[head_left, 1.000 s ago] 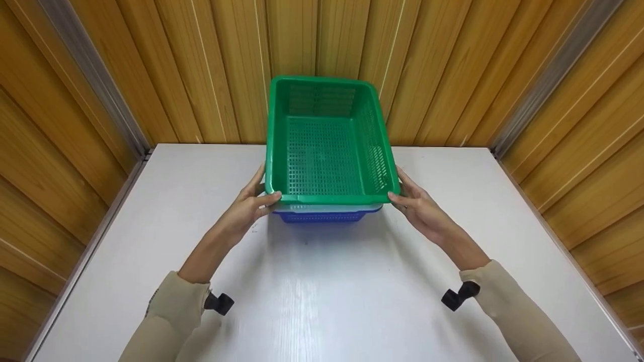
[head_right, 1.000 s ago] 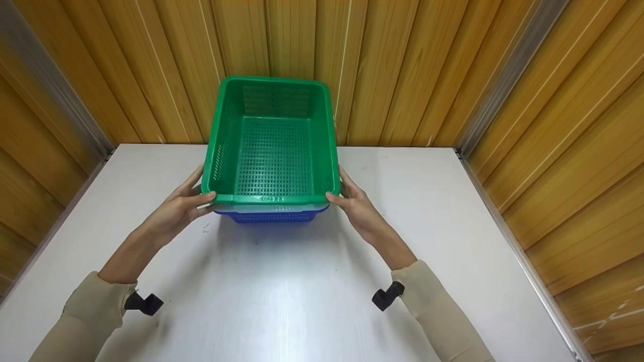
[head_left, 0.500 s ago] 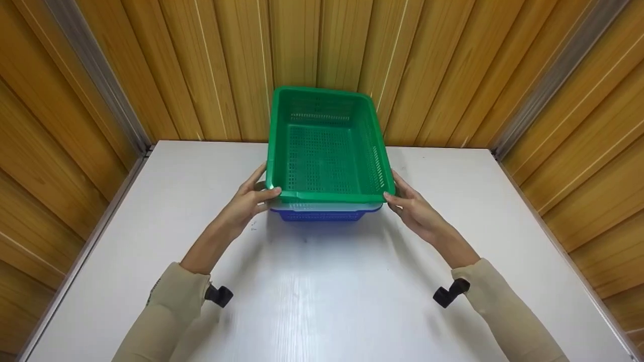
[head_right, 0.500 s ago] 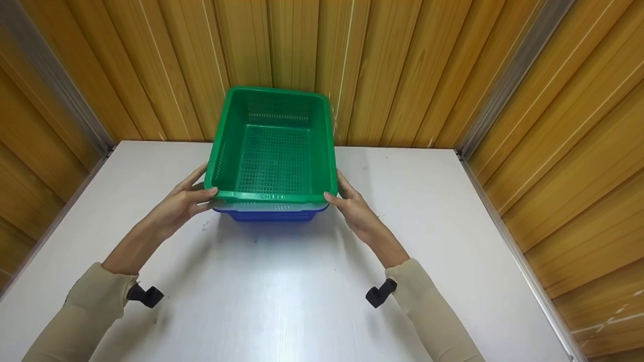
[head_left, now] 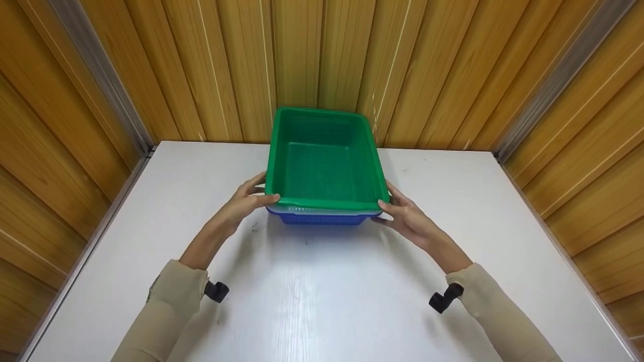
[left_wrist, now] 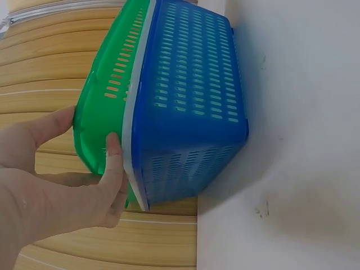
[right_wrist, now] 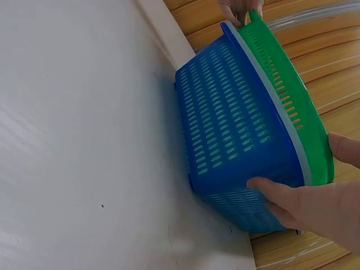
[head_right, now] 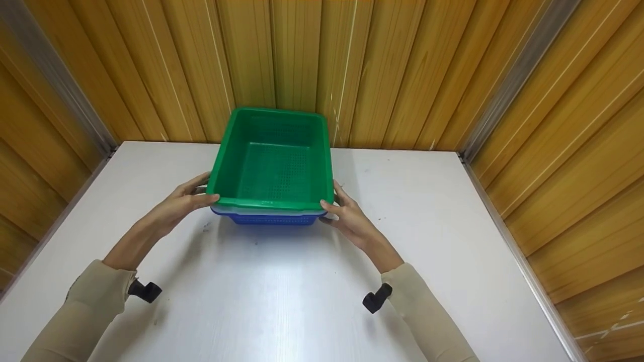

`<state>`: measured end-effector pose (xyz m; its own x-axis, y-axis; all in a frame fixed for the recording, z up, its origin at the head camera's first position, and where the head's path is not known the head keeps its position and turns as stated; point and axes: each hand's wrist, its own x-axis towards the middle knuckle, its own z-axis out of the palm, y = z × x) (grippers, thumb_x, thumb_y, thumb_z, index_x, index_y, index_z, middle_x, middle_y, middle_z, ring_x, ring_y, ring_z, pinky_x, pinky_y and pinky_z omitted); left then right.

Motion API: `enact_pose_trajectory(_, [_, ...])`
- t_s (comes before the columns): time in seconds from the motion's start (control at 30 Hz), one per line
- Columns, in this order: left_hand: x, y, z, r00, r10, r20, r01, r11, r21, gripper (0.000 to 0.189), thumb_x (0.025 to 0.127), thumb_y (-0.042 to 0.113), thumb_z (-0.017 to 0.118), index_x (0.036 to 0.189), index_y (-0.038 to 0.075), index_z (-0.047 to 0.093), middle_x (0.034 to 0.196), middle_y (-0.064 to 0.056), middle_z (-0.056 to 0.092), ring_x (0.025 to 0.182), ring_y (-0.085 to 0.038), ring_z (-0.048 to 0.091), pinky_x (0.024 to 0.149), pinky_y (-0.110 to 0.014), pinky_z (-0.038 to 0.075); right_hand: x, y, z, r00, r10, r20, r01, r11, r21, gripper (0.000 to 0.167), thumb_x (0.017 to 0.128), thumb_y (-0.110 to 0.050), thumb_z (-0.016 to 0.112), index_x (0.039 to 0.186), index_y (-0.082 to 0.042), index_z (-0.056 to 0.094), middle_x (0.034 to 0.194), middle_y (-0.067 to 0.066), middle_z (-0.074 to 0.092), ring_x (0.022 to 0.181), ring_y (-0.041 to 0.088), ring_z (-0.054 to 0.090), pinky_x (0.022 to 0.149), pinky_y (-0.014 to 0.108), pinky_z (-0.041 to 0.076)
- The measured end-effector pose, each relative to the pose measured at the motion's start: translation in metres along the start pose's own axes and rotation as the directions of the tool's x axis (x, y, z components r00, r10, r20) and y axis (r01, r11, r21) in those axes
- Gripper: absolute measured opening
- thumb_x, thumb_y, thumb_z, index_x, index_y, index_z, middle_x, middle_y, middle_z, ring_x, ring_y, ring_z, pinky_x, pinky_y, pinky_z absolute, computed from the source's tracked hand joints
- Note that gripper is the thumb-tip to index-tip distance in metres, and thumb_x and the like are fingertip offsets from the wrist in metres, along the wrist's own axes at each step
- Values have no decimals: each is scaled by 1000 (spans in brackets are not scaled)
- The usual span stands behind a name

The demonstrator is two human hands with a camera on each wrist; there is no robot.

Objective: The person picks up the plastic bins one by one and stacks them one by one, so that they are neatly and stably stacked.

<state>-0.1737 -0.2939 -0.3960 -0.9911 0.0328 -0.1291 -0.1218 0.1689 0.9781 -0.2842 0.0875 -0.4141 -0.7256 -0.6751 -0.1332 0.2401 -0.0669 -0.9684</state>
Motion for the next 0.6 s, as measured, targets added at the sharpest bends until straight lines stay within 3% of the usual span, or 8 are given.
enact_pose_trajectory(0.17, [1,-12,-1,999,-43,-10,43,998,44,82,97,30,65,165,20,19,161,-18,31,149,-40,31,123,-71,12,-2,8,2,1000,3,-19,-3,1000,8,80,106,-8,51,166,-25,1,173,10,-6,160,38,10,124,60,24])
enact_pose_trajectory(0.33, [3,-24,-2,999,-31,25,31,999,8,81,100,26,62,166,18,15,160,-19,34,150,-38,33,126,-66,11,-2,11,4,998,-2,-63,0,999,-41,81,106,-11,53,166,-24,1,174,11,-2,160,36,12,125,58,26])
enact_pose_trajectory(0.5, [5,-30,-6,999,1,33,0,1000,-27,82,100,26,64,166,22,15,158,-17,38,146,-36,40,126,-59,22,0,14,5,997,2,-75,-9,996,-92,83,106,-17,55,166,-26,-2,174,10,-5,161,31,9,125,56,26])
enact_pose_trajectory(0.6, [7,-32,-9,999,15,39,-15,1000,18,84,99,31,65,166,22,15,158,-18,39,144,-37,43,123,-58,31,2,14,1,997,-20,-74,4,976,-218,82,107,-23,55,166,-24,-1,173,14,3,159,33,17,124,55,29])
